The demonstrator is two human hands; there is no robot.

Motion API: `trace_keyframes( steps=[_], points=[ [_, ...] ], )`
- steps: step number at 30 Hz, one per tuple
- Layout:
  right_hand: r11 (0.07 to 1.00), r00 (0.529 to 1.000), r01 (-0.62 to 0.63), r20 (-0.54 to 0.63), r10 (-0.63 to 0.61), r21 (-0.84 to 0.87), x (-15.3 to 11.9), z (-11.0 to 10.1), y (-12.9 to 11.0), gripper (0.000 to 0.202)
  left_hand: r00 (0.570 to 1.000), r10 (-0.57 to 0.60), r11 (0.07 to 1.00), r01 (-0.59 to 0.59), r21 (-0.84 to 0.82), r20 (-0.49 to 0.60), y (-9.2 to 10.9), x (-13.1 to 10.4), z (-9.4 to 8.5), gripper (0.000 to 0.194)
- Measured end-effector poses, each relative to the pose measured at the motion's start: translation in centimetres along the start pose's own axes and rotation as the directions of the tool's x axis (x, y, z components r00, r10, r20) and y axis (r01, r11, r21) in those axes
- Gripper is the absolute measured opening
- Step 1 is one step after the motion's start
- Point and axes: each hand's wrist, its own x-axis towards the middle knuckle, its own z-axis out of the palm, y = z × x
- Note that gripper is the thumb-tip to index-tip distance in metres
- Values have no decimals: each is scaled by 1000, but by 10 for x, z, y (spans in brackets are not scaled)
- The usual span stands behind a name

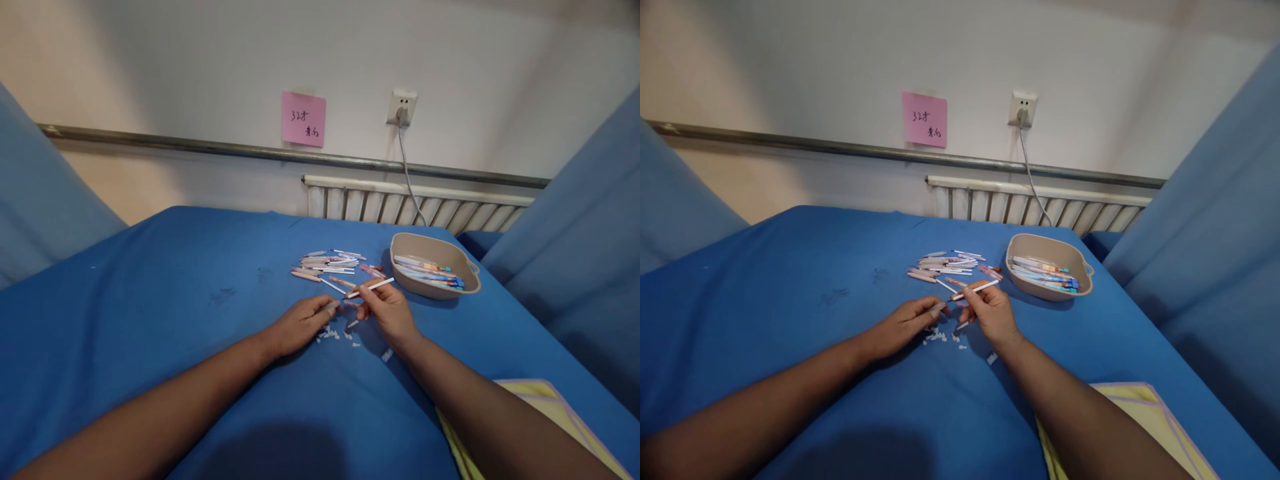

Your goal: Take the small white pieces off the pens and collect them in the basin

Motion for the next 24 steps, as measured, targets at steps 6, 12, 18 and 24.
trace_keyframes(
  steps=[6,12,18,24],
  points=[
    [999,1000,12,9,-11,-40,1,0,-1,31,1000,25,999,-24,36,-9,1,-1,0,33],
    [995,998,24,63,-18,-97,-1,1,2,28,999,43,998,-43,41,1,2,-1,2,31],
    [994,994,38,102,-28,-101,-3,6,5,26,998,-8,985,18,-172,58,-2,0,9,34],
    [995,998,32,50,-28,-92,-4,6,-3,28,989,-31,916,85,-391,142,-9,3,13,35]
  ],
)
